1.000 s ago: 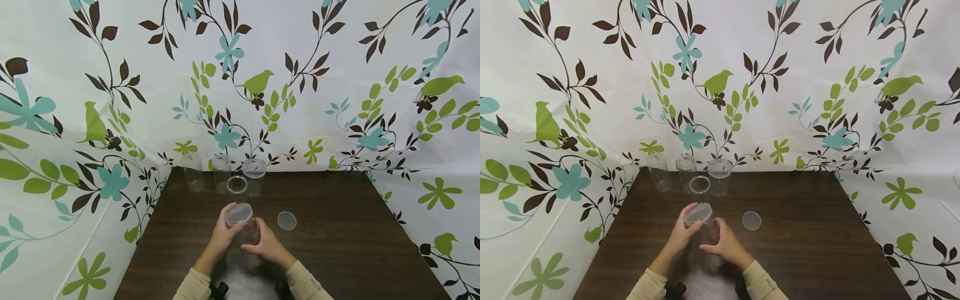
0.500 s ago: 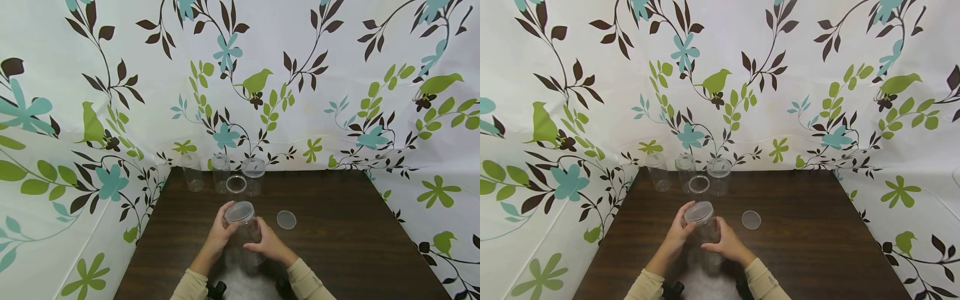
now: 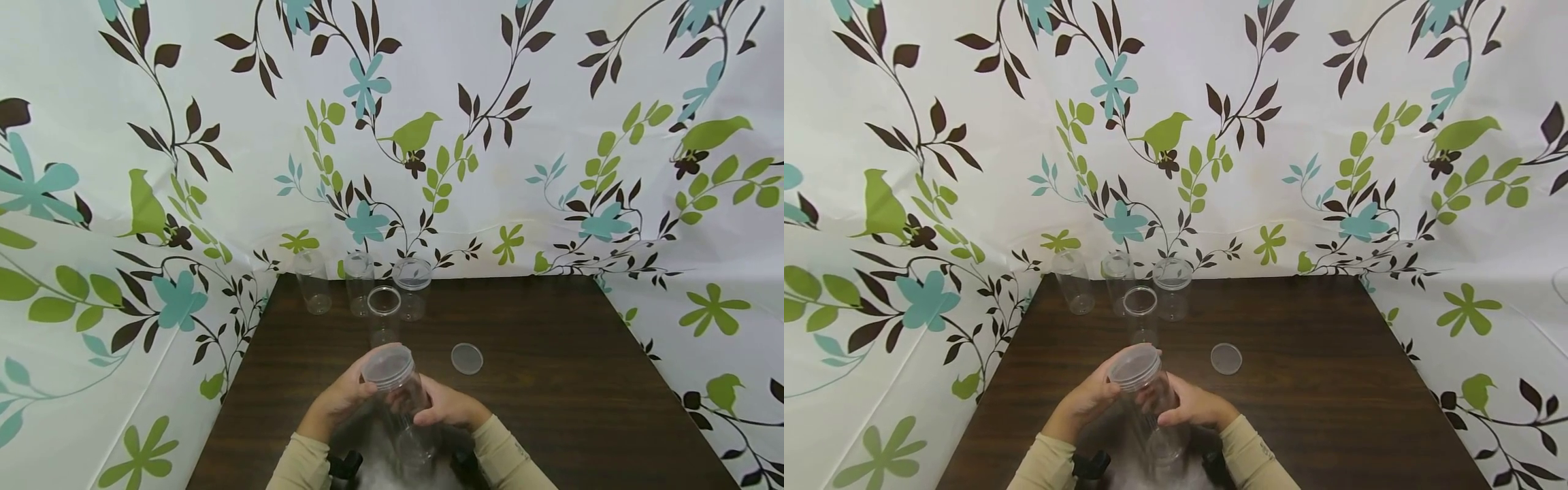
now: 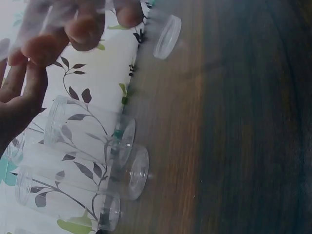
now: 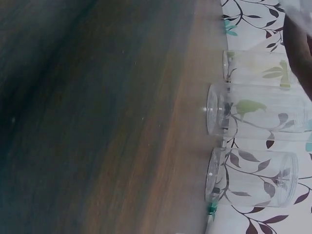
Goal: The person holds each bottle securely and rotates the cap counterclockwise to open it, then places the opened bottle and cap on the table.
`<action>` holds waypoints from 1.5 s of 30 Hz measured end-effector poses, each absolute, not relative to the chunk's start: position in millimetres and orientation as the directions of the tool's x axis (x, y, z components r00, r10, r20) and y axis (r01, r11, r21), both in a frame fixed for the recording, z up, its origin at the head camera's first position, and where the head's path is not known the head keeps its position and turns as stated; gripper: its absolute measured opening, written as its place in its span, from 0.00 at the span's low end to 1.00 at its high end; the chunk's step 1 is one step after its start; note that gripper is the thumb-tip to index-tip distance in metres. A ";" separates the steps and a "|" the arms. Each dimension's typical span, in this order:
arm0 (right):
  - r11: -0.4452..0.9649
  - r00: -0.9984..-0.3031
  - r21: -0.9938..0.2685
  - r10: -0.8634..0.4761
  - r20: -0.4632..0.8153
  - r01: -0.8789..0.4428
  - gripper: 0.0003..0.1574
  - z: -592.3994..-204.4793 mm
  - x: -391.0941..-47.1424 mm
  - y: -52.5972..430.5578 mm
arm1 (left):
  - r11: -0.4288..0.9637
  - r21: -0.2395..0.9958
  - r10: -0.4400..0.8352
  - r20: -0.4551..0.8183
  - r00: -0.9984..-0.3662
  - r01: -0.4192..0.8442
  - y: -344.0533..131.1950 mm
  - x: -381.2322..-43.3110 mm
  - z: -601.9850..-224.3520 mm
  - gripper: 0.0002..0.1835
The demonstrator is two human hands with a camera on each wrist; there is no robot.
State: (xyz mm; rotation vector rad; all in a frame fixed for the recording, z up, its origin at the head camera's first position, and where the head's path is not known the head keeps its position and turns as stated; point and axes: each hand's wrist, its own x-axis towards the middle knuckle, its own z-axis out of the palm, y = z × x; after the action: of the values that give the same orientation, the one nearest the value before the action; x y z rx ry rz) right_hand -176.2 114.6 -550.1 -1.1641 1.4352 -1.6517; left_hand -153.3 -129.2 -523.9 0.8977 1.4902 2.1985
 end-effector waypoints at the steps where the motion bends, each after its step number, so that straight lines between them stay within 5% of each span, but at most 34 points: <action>1: -0.176 -0.408 -0.980 -0.891 0.198 -0.092 0.52 -550.1 -176.5 114.6 | -0.397 0.916 0.589 0.303 -0.749 0.058 -129.5 -152.7 -523.7 0.46; 7: 0.011 -0.616 -0.971 -0.774 0.144 -0.241 0.53 -543.9 -171.9 113.2 | -0.350 0.935 0.500 0.242 -0.832 0.062 -125.4 -150.5 -524.7 0.43; 13: 0.326 -0.828 -0.834 -0.503 0.247 -0.446 0.56 -545.0 -166.0 102.8 | -0.264 0.960 0.218 0.151 -0.964 0.090 -101.7 -147.6 -524.3 0.41; 19: 0.536 -0.867 -0.681 -0.326 0.377 -0.498 0.58 -545.8 -161.2 93.8 | -0.248 0.962 0.043 0.128 -0.991 0.113 -80.9 -146.3 -523.5 0.41; 27: 0.474 -0.873 -0.741 -0.362 0.329 -0.475 0.58 -543.7 -163.5 95.3 | -0.257 0.955 0.087 0.178 -0.980 0.151 -88.8 -146.9 -525.4 0.44; 32: 0.331 -0.824 -0.842 -0.526 0.211 -0.427 0.58 -538.3 -166.4 103.9 | -0.273 0.940 0.198 0.264 -0.944 0.206 -105.5 -150.7 -527.0 0.53; 38: 0.201 -0.679 -0.920 -0.729 0.089 -0.336 0.61 -533.8 -166.8 113.2 | -0.386 0.896 0.441 0.388 -0.809 0.219 -126.8 -158.1 -529.5 0.60; 45: -0.006 -0.423 -0.973 -0.900 0.105 -0.230 0.62 -530.7 -169.5 116.5 | -0.481 0.870 0.609 0.419 -0.673 0.107 -140.8 -161.0 -528.8 0.59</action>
State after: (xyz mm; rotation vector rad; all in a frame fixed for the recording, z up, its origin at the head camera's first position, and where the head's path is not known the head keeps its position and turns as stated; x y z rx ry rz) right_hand -169.5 116.5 -530.7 -1.1763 1.6879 -1.4664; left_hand -161.0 -140.8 -528.8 1.0580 1.3791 2.2167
